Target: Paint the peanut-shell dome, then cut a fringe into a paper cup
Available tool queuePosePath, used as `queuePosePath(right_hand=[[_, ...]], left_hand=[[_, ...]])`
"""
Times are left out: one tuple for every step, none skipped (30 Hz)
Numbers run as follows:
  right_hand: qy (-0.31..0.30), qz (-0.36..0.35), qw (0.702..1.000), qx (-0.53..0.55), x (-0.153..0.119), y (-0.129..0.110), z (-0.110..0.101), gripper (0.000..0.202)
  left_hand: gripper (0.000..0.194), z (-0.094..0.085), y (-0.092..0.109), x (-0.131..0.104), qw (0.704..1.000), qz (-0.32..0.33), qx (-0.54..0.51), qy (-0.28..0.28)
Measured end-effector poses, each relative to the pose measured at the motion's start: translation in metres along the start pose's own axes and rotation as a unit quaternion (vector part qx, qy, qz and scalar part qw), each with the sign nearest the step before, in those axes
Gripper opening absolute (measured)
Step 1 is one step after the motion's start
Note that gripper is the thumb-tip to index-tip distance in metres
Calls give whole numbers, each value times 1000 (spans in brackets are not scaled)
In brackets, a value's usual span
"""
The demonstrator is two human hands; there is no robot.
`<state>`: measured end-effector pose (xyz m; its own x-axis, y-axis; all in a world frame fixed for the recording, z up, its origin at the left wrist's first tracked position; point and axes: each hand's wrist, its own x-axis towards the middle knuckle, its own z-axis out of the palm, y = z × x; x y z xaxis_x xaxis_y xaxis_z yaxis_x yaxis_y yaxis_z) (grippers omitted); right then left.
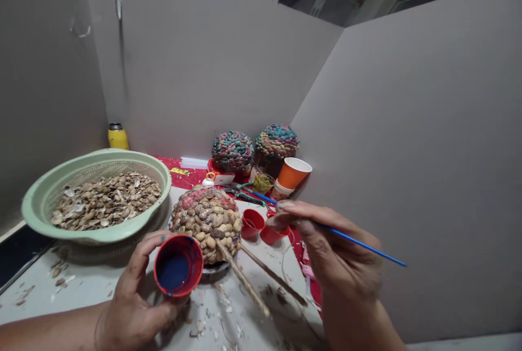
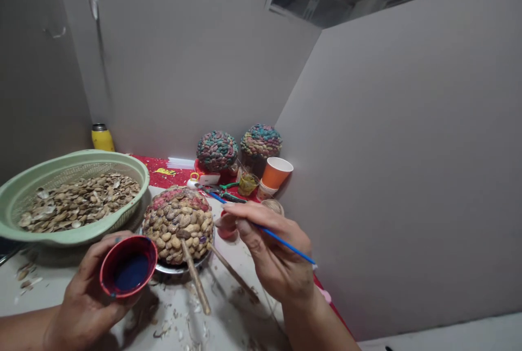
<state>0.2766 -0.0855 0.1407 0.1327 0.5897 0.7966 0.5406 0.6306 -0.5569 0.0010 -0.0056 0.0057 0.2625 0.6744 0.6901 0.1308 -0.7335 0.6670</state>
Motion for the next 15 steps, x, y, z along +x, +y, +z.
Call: queuePosePath(right_hand=[[-6, 3, 1000, 7, 0, -6, 0, 22], [-17, 3, 1000, 11, 1, -11, -1, 22], [-35, 2, 999, 10, 2, -15, -1, 23], [-56, 0, 998, 5, 3, -19, -1, 27], [-81, -1, 997, -3, 4, -22, -1, 33], [-108, -5, 994, -11, 6, -25, 0, 44], [-130, -11, 991, -17, 8, -28, 1, 55], [-147, -19, 989, -22, 10, -30, 3, 65], [-158, -26, 987, -27, 12, -33, 5, 74], [-164, -31, 986, -31, 13, -36, 6, 80], [-166, -34, 985, -36, 14, -40, 8, 84], [-164, -33, 985, -42, 15, -43, 9, 85], [-161, -29, 985, -50, 15, -47, 9, 84], [-156, -25, 986, -59, 15, -50, 8, 82], [-149, -20, 986, -68, 15, -53, 7, 79]], left_hand=[[68, -1, 3, 3, 1000, -7, -9, 7], [67, -3, 8, 8, 1000, -16, -23, 13], [66, -4, 13, 13, 999, -29, -41, 20], [64, -4, 20, 20, 997, -44, -61, 22], [62, -5, 27, 27, 995, -56, -83, 23], [59, -4, 36, 35, 992, -67, -100, 26], [59, -3, 44, 44, 991, -76, -110, 19], [59, -1, 53, 52, 990, -79, -116, 13], [59, 2, 62, 59, 990, -75, -119, 12], [61, 5, 70, 65, 989, -72, -130, -2], [62, 9, 77, 70, 988, -53, -142, -5], [61, 14, 82, 74, 987, -40, -155, -13], [61, 19, 87, 77, 985, -26, -169, -21], [61, 23, 90, 80, 983, -13, -183, -27], [61, 28, 93, 82, 981, -3, -194, -30]])
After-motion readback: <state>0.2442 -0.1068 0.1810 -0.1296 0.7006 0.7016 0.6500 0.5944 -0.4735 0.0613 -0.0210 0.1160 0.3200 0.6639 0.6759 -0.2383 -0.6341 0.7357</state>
